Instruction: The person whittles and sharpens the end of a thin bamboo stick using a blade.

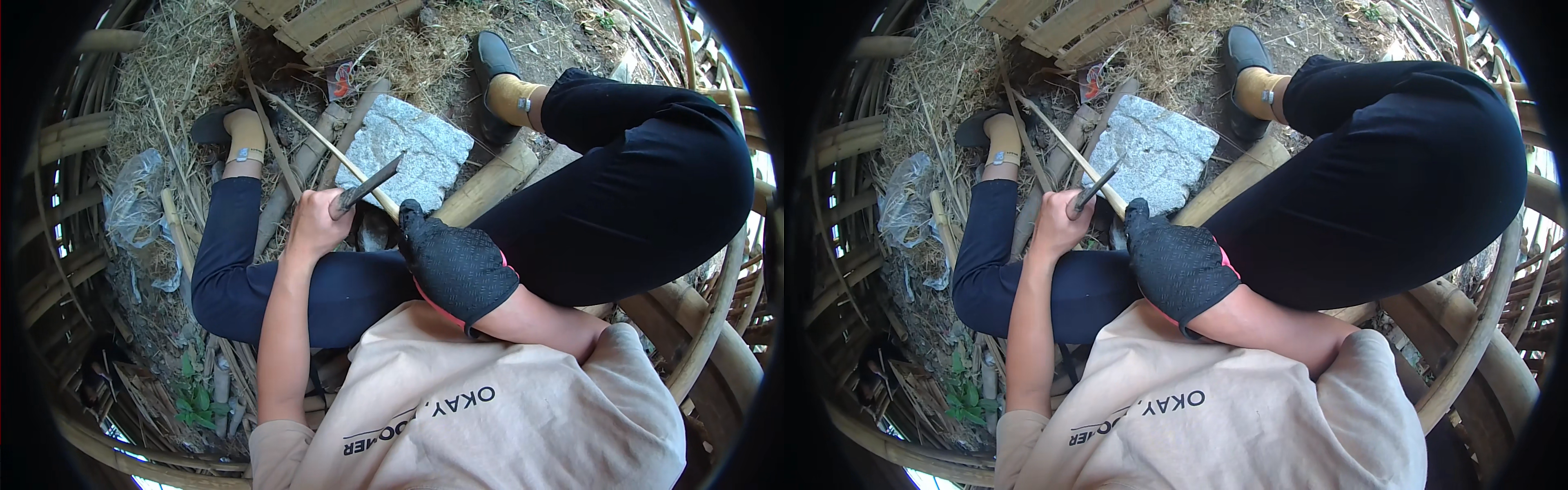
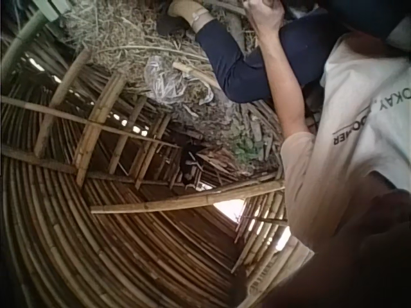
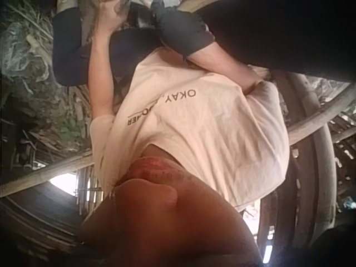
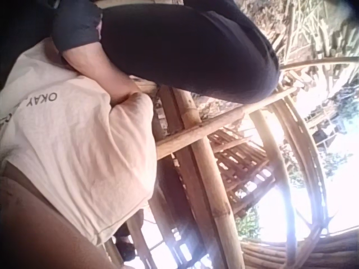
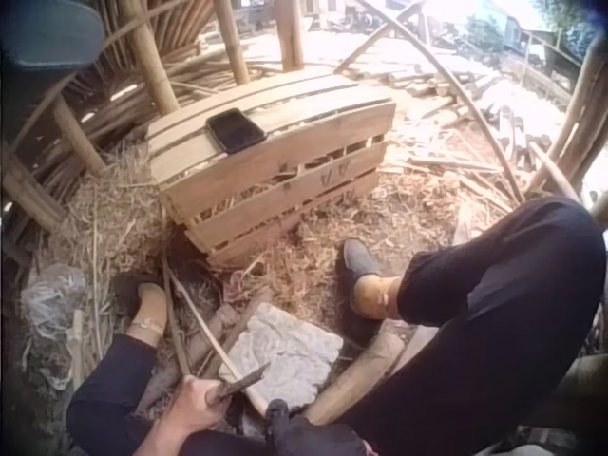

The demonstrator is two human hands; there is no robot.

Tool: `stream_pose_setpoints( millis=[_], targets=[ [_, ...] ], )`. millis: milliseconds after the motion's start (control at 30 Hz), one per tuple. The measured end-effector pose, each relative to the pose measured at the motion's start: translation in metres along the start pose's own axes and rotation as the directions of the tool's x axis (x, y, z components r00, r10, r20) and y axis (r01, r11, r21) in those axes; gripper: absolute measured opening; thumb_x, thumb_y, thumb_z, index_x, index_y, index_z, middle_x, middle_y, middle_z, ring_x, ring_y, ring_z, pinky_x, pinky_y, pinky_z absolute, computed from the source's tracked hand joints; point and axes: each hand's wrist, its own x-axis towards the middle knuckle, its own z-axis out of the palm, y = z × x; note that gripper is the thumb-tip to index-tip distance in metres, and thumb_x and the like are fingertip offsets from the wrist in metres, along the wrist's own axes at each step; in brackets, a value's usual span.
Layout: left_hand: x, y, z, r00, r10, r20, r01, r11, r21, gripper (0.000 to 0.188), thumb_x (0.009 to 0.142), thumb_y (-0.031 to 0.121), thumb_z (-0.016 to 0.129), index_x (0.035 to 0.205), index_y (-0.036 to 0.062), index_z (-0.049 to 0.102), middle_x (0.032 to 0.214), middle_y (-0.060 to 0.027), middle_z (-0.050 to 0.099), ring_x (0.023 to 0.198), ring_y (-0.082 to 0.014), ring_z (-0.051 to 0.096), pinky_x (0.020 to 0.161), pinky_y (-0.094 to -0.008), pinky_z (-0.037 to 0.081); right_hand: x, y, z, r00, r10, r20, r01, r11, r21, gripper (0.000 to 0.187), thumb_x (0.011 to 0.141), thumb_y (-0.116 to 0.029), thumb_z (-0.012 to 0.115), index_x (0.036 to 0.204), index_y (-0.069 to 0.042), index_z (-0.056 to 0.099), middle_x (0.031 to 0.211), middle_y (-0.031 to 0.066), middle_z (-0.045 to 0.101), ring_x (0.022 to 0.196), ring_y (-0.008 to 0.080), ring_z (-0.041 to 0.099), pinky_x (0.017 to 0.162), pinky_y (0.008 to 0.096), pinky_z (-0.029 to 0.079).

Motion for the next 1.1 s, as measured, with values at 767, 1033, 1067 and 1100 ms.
stream_pose_setpoints(
  millis=[767,1033,1067,1100],
  targets=[
    [0.001,-0.020,0.002,0.985,-0.159,-0.073,0.162,0.986,0.030,0.018,0.085,0.012,0.064,0.076,-0.0028,0.060,0.070,-0.0271,0.059,0.077,-0.0502,0.061,0.063,-0.0486,0.048,-0.002,0.002,0.002,1.000,-0.017,0.005,0.017,1.000,0.001,0.044,0.098,-0.013,0.054,0.139,0.003,0.052,0.086,0.0205,0.069,0.066,0.0363,0.069,0.059,0.0483,0.054],
    [0.011,-0.048,-0.011,0.944,-0.290,-0.157,0.317,0.931,0.181,0.022,0.086,0.015,0.061,0.075,-0.0044,0.061,0.075,-0.0287,0.062,0.080,-0.0501,0.063,0.067,-0.0499,0.050,-0.003,-0.001,0.003,1.000,-0.011,-0.021,0.011,1.000,-0.015,0.042,0.099,-0.016,0.056,0.137,0.002,0.054,0.084,0.0198,0.068,0.064,0.0350,0.069,0.058,0.0479,0.054],
    [0.010,-0.049,-0.012,0.949,-0.259,-0.180,0.291,0.940,0.179,0.022,0.086,0.014,0.063,0.074,-0.0046,0.061,0.073,-0.0283,0.061,0.078,-0.0503,0.062,0.066,-0.0499,0.049,-0.003,-0.002,0.004,1.000,-0.010,-0.020,0.010,1.000,-0.015,0.042,0.099,-0.016,0.056,0.137,0.002,0.054,0.084,0.0198,0.068,0.064,0.0350,0.069,0.058,0.0479,0.054],
    [0.008,-0.049,-0.012,0.949,-0.260,-0.180,0.291,0.940,0.178,0.022,0.086,0.014,0.063,0.074,-0.0046,0.061,0.073,-0.0283,0.061,0.078,-0.0503,0.062,0.066,-0.0499,0.049,-0.002,-0.002,0.004,1.000,-0.010,-0.015,0.010,1.000,-0.004,0.043,0.099,-0.016,0.056,0.138,0.002,0.054,0.084,0.0196,0.068,0.064,0.0349,0.069,0.058,0.0478,0.054]
  ],
)
